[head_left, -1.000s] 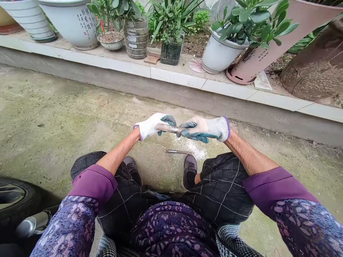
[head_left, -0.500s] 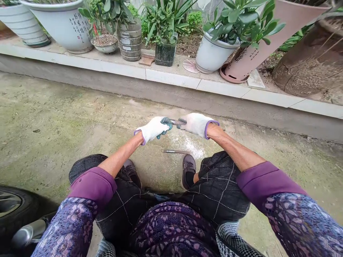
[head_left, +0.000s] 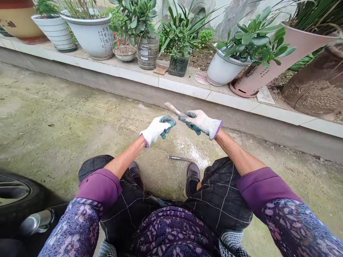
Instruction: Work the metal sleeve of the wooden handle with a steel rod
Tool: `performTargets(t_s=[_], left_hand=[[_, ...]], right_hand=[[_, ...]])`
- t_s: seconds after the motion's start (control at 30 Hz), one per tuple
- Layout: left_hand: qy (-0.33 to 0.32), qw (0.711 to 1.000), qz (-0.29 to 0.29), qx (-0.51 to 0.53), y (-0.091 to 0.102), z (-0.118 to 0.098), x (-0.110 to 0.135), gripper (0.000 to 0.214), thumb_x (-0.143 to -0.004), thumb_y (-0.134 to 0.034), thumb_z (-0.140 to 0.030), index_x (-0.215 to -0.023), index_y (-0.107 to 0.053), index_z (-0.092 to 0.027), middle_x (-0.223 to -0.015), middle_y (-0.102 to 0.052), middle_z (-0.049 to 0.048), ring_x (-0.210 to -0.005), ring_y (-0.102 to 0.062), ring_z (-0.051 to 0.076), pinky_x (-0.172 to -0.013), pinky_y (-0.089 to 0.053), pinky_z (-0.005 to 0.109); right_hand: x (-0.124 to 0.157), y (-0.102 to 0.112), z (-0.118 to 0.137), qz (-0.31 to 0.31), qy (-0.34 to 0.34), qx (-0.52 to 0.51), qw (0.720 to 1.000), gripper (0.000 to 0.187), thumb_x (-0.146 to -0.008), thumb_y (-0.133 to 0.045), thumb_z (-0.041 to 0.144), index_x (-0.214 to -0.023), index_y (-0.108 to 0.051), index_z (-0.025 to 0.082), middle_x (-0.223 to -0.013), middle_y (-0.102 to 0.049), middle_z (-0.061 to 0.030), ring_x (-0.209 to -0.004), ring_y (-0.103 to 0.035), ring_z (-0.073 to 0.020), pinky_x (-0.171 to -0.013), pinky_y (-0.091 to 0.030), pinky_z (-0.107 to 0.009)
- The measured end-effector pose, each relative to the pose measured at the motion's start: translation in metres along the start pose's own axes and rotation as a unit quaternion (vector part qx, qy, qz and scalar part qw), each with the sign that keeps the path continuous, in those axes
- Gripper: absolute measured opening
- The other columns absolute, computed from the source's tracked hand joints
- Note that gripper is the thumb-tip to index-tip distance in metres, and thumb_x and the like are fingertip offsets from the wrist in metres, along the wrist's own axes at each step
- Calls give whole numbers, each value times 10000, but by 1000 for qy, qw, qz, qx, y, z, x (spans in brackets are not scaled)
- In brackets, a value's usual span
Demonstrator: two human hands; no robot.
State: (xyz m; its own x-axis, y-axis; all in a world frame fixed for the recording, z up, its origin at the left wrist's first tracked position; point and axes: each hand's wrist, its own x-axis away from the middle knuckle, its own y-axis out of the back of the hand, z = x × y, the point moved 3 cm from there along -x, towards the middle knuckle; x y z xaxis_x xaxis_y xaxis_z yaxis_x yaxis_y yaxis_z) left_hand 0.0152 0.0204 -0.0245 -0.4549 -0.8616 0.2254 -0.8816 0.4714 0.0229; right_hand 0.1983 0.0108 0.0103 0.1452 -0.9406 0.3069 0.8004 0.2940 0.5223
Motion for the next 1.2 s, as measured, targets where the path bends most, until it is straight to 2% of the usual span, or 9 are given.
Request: performTargets(t_s=[0.2,0.37,0.47,0.63,0.73,0.83,0.97,1.1,1.2], left_hand=[[-8,997,39,-67,8,3,-4,131,-755,-627,-243,-830,-648,-138,-592,-502,-40,-481,-444,69,-415,-414,177],[-43,977,113,-173,5,-2,-8,218,-664,-633,-199,-851,-719,-126,-742,-653,14,-587,-533,94,-465,-425,175],[-32,967,111,-226,3,-1,-13,218,-667,-613,-213,-839,-722,-136,-725,-645,9,-568,-520,96,-447,-415,179],[28,960,94,-261,-8,4,-14,131,-688,-591,-193,-778,-677,-154,-577,-531,-29,-457,-450,80,-385,-378,182],[43,972,80,-216,-16,4,-11,61,-730,-586,-205,-746,-629,-164,-541,-476,-44,-426,-411,71,-359,-349,177],[37,989,60,-128,-21,3,-7,68,-773,-588,-224,-807,-616,-172,-551,-451,-57,-437,-400,67,-359,-351,167],[25,998,45,-45,-21,4,-8,122,-788,-575,-185,-897,-625,-162,-551,-448,-65,-438,-399,66,-365,-371,166],[8,999,47,-1,-14,10,-12,150,-798,-572,-160,-936,-629,-153,-578,-508,-53,-469,-465,69,-388,-398,161],[-8,999,50,5,-10,13,-13,147,-799,-572,-154,-934,-629,-138,-640,-592,-23,-460,-491,67,-397,-424,178]], right_hand=[[22,-4,0,142,17,-100,985,456,-763,-721,520,-1016,-634,151,-553,-465,71,-377,-357,-52,-301,-311,-195],[40,-9,-13,291,16,-24,956,457,-779,-682,517,-1048,-668,148,-555,-463,70,-394,-370,-58,-325,-298,-194],[43,-19,-25,323,16,85,943,327,-813,-636,479,-937,-666,178,-549,-443,69,-417,-357,-63,-362,-279,-203],[18,-17,-41,174,37,364,914,166,-817,-620,344,-778,-662,189,-612,-577,-15,-508,-454,-116,-491,-312,-268],[1,-3,-41,80,33,408,909,236,-854,-562,369,-892,-689,175,-768,-663,-98,-610,-531,-175,-556,-328,-307],[-8,9,-34,5,41,411,911,331,-889,-496,430,-1036,-672,190,-924,-687,-120,-723,-579,-206,-603,-339,-309],[-13,12,-25,-59,44,372,925,312,-876,-496,465,-979,-654,216,-829,-660,-67,-684,-558,-183,-591,-349,-291],[-13,6,-23,-34,21,223,974,271,-863,-526,452,-898,-615,198,-667,-547,-5,-540,-472,-122,-504,-356,-254],[-14,1,-25,-10,-15,149,989,278,-853,-545,460,-888,-590,187,-638,-508,11,-488,-438,-104,-453,-352,-245]])
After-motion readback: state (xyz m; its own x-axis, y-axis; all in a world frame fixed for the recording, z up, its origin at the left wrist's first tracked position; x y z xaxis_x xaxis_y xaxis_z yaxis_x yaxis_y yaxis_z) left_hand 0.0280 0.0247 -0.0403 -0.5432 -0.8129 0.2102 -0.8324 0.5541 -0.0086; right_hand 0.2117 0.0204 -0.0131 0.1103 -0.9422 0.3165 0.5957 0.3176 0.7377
